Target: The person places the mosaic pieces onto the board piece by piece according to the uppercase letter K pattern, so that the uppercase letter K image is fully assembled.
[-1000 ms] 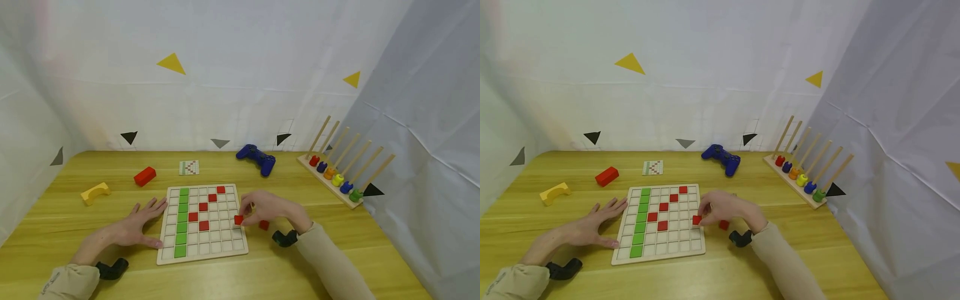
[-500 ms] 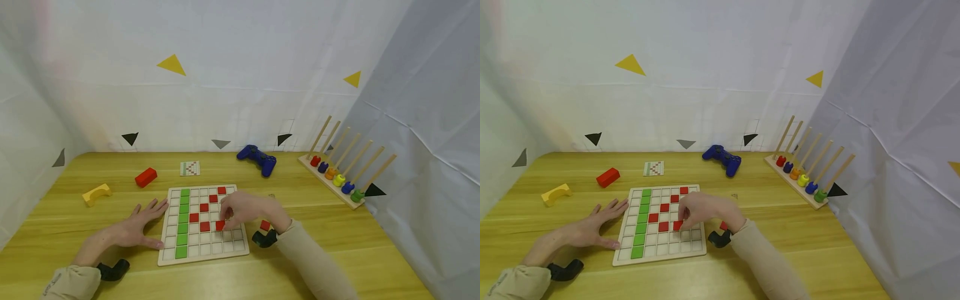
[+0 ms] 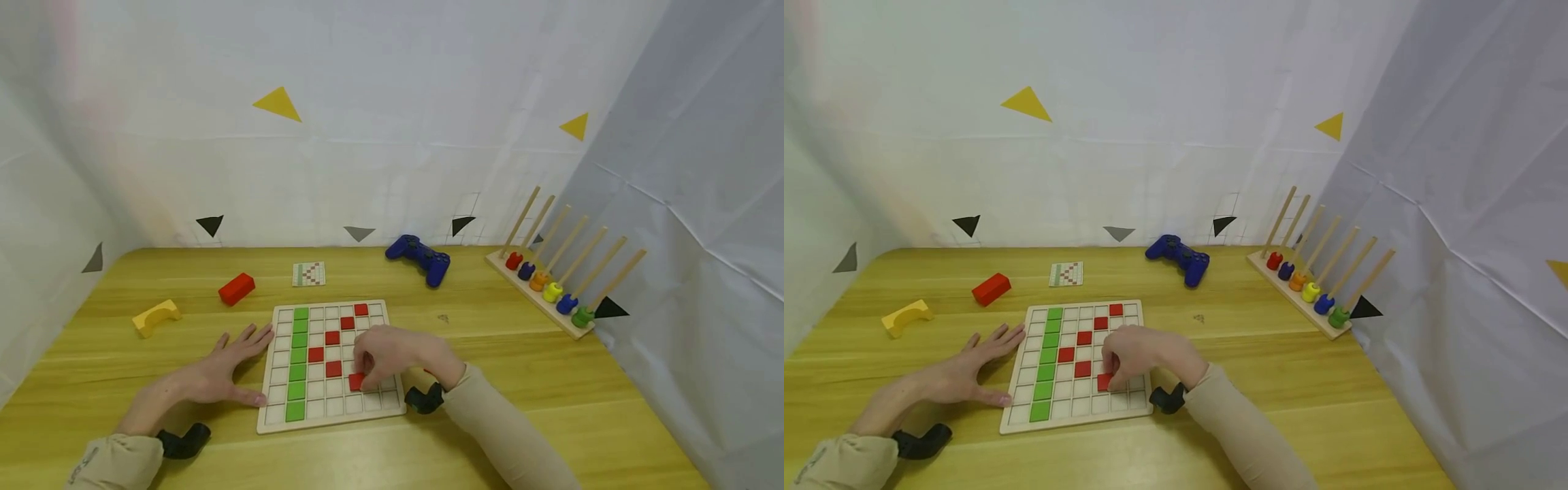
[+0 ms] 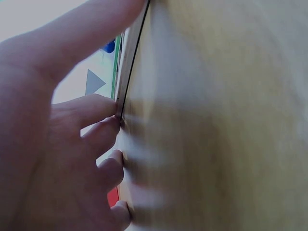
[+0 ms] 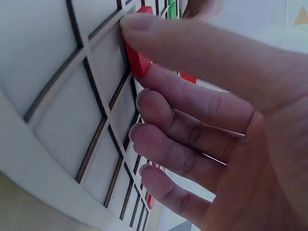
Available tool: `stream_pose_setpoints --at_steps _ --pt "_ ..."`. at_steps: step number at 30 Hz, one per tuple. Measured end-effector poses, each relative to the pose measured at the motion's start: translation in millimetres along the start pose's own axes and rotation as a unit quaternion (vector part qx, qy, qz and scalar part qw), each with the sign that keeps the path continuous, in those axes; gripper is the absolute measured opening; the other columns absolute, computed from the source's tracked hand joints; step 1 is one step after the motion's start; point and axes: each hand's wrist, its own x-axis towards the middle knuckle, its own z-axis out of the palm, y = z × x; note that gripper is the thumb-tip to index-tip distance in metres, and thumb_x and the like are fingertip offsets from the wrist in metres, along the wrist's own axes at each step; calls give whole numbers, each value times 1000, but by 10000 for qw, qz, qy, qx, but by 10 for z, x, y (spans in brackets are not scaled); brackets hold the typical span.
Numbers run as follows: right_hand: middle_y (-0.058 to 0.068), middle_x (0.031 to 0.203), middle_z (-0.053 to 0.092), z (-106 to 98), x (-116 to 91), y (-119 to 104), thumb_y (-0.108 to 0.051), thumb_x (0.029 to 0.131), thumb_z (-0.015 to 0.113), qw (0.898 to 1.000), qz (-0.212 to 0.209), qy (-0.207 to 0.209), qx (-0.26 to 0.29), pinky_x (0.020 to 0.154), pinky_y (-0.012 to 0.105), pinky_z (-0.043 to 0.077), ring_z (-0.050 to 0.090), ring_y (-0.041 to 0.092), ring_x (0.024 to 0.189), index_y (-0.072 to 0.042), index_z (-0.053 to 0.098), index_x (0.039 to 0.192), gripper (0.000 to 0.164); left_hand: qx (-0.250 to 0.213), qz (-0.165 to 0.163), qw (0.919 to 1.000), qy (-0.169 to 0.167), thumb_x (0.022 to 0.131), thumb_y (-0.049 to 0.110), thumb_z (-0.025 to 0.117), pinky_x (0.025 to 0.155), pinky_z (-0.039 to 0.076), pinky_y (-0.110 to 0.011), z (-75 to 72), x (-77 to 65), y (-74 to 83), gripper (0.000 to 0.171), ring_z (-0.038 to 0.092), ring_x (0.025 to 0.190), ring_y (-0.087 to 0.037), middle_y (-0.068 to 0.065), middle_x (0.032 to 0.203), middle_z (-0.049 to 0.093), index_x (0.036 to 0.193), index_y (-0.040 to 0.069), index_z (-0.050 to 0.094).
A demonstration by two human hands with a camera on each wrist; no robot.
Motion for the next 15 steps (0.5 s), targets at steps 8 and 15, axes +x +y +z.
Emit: stream_pose_setpoints --at_steps 8,15 --pt "-14 86 61 0 4 -5 -30 83 84 9999 -4 115 -121 69 15 48 55 1 76 -22 73 89 15 3 -52 10000 -26 77 51 81 113 -14 -71 -7 -1 4 113 -7 151 -48 -17 168 6 160 5 18" --pt "-11 87 62 -5 17 -44 -35 83 82 9998 -162 30 -92 69 15 47 53 2 75 -19 72 91 20 47 -49 10000 -26 77 52 81 113 -13 -72 -10 1 -1 114 -7 151 -48 -17 168 6 160 6 19"
